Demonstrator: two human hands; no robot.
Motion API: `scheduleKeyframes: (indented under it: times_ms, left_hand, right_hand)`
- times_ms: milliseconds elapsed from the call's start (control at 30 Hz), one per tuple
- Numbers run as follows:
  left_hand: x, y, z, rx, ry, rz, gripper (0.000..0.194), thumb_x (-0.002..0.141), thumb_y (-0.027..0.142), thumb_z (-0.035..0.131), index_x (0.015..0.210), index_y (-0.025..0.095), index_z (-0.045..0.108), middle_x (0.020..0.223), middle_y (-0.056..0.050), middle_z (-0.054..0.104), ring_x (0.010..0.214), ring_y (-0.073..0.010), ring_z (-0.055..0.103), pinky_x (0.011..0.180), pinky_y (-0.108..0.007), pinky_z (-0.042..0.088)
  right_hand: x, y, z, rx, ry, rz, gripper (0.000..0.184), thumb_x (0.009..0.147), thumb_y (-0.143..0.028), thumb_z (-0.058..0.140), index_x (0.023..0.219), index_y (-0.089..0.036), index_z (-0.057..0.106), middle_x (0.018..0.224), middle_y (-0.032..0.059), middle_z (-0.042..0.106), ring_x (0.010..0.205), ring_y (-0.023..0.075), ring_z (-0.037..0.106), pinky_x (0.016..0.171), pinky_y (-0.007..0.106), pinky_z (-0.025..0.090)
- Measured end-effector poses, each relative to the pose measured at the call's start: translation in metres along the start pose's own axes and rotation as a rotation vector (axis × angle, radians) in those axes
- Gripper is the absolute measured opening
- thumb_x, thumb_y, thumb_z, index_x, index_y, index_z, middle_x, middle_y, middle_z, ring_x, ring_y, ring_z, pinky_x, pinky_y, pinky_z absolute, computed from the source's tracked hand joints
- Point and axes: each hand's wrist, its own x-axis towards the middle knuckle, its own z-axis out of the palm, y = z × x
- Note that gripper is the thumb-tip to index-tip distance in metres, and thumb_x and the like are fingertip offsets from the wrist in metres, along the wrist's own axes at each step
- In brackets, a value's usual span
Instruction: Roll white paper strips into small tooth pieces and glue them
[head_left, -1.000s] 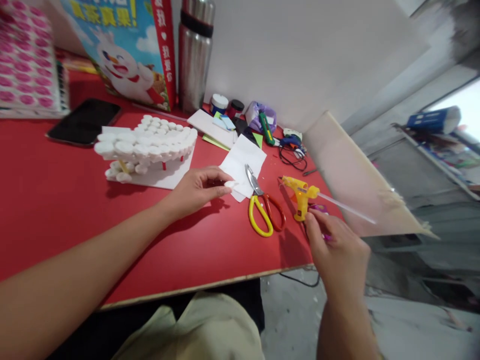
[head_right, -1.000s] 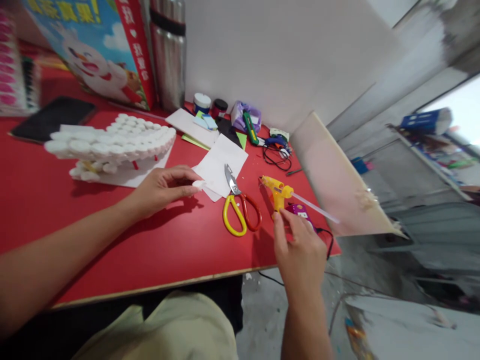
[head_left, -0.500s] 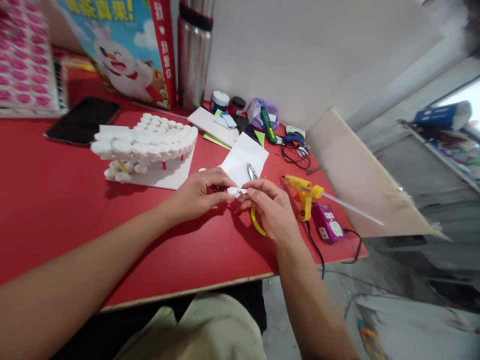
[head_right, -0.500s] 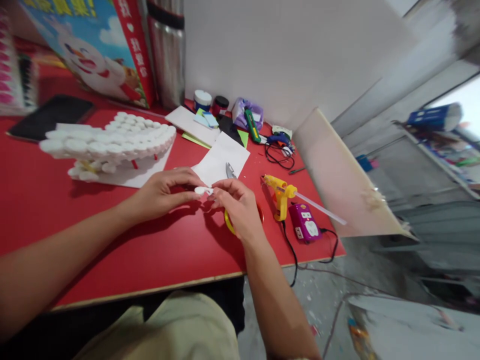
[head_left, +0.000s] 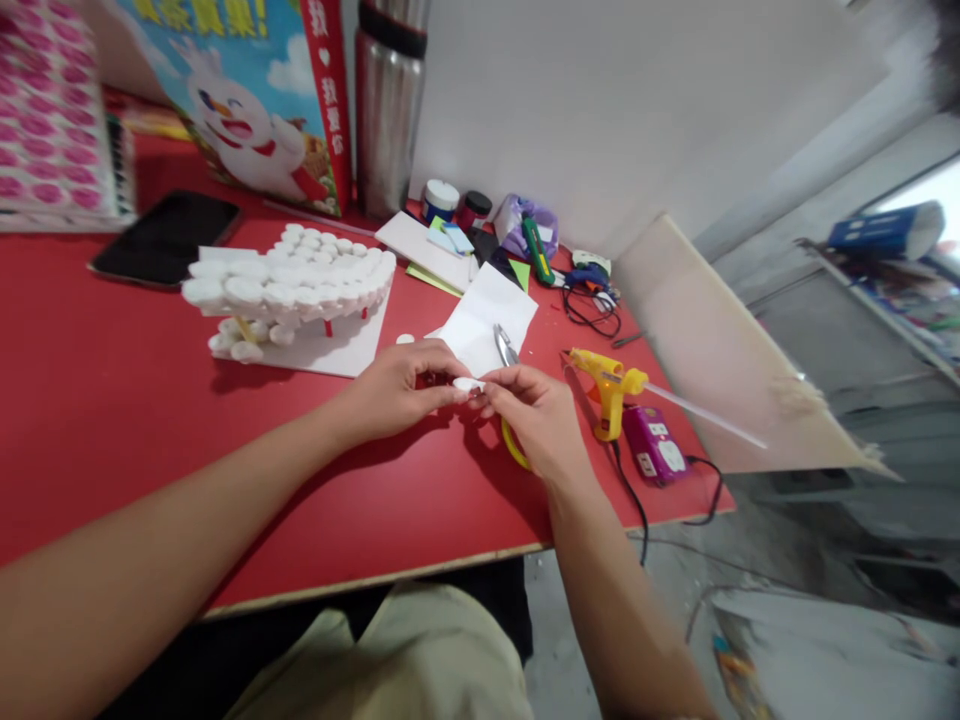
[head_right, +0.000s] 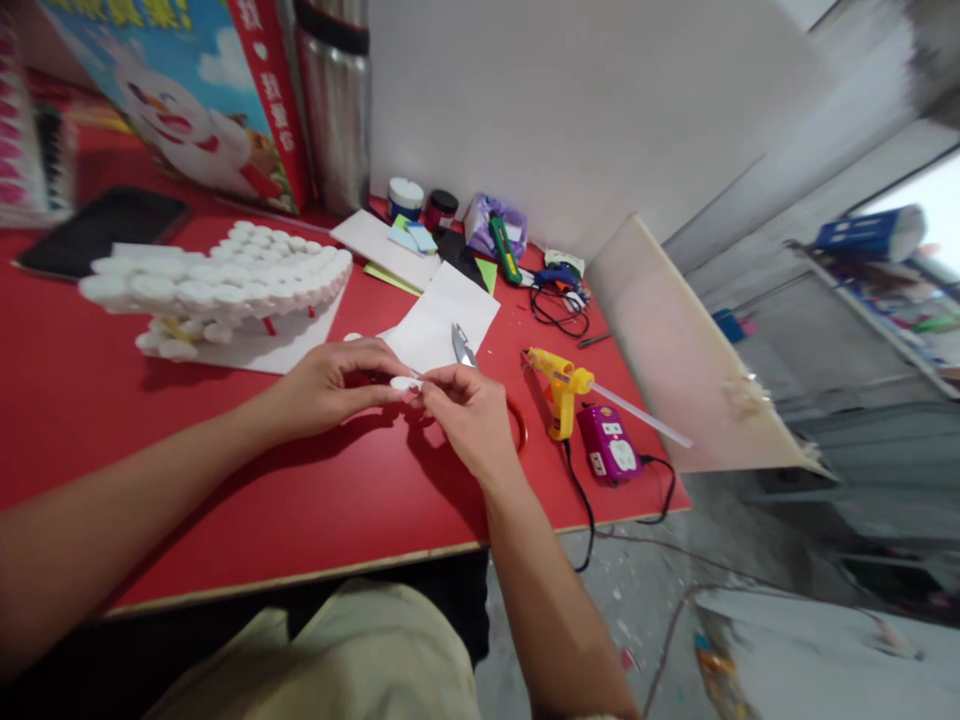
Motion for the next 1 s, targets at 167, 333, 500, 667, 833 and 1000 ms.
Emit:
scheduleKeyframes:
  times_ms: [167,333,500,667,833,1000]
  left_hand:
    - [0.000,0.003,0.000,-0.048,0.004,-0.044,0.014,0.087,0.029,0.075,0.091,0.018,0.083,0.090,-0.007,0.076,0.084,-0.0197,0.069,0.076,-0.030,0.054]
    - [0.000,0.007,0.001,-0.146,-0.012,-0.136,0.017,0.084,0.031,0.077,0.090,0.016,0.083,0.090,-0.007,0.076,0.081,-0.0196,0.071,0.072,-0.029,0.057]
    - [0.002,0.007,0.001,-0.165,0.002,-0.211,0.025,0.082,0.036,0.080,0.091,0.013,0.081,0.088,-0.008,0.075,0.076,-0.0194,0.071,0.069,-0.030,0.057]
    - [0.002,0.006,0.002,-0.140,0.042,-0.238,0.031,0.079,0.043,0.083,0.090,0.014,0.082,0.090,-0.010,0.077,0.081,-0.0219,0.071,0.072,-0.032,0.057]
    - [0.002,0.008,0.004,-0.123,0.090,-0.221,0.028,0.078,0.042,0.085,0.086,0.015,0.082,0.090,-0.009,0.079,0.084,-0.0223,0.071,0.077,-0.033,0.056]
    - [0.002,0.011,0.004,-0.194,0.117,-0.265,0.028,0.075,0.040,0.088,0.085,0.015,0.081,0.086,-0.008,0.080,0.083,-0.0223,0.072,0.080,-0.034,0.056]
  right_hand:
    - [0.000,0.000,0.001,0.017,0.007,0.028,0.016,0.081,-0.032,0.080,0.085,-0.017,0.075,0.072,0.0037,0.078,0.061,0.0147,0.070,0.058,0.025,0.055]
    - [-0.004,-0.006,0.004,-0.133,0.030,0.001,0.017,0.084,-0.035,0.073,0.084,-0.018,0.074,0.069,0.0026,0.075,0.048,0.0137,0.061,0.044,0.025,0.046]
    - [-0.009,-0.010,0.009,-0.479,0.138,-0.262,0.011,0.086,-0.026,0.067,0.083,-0.020,0.075,0.072,0.0019,0.075,0.062,0.0152,0.066,0.063,0.028,0.052]
    - [-0.012,-0.011,0.015,-0.562,0.156,-0.354,0.011,0.089,-0.023,0.065,0.085,-0.020,0.074,0.082,0.0030,0.078,0.073,0.0168,0.070,0.074,0.030,0.054]
    - [-0.014,-0.011,0.019,-0.551,0.168,-0.349,0.011,0.091,-0.023,0.064,0.089,-0.021,0.074,0.086,0.0035,0.079,0.078,0.0181,0.072,0.076,0.031,0.055]
    - [-0.015,-0.012,0.020,-0.492,0.163,-0.341,0.010,0.092,-0.026,0.065,0.090,-0.022,0.074,0.087,0.0038,0.080,0.081,0.0193,0.073,0.077,0.032,0.056]
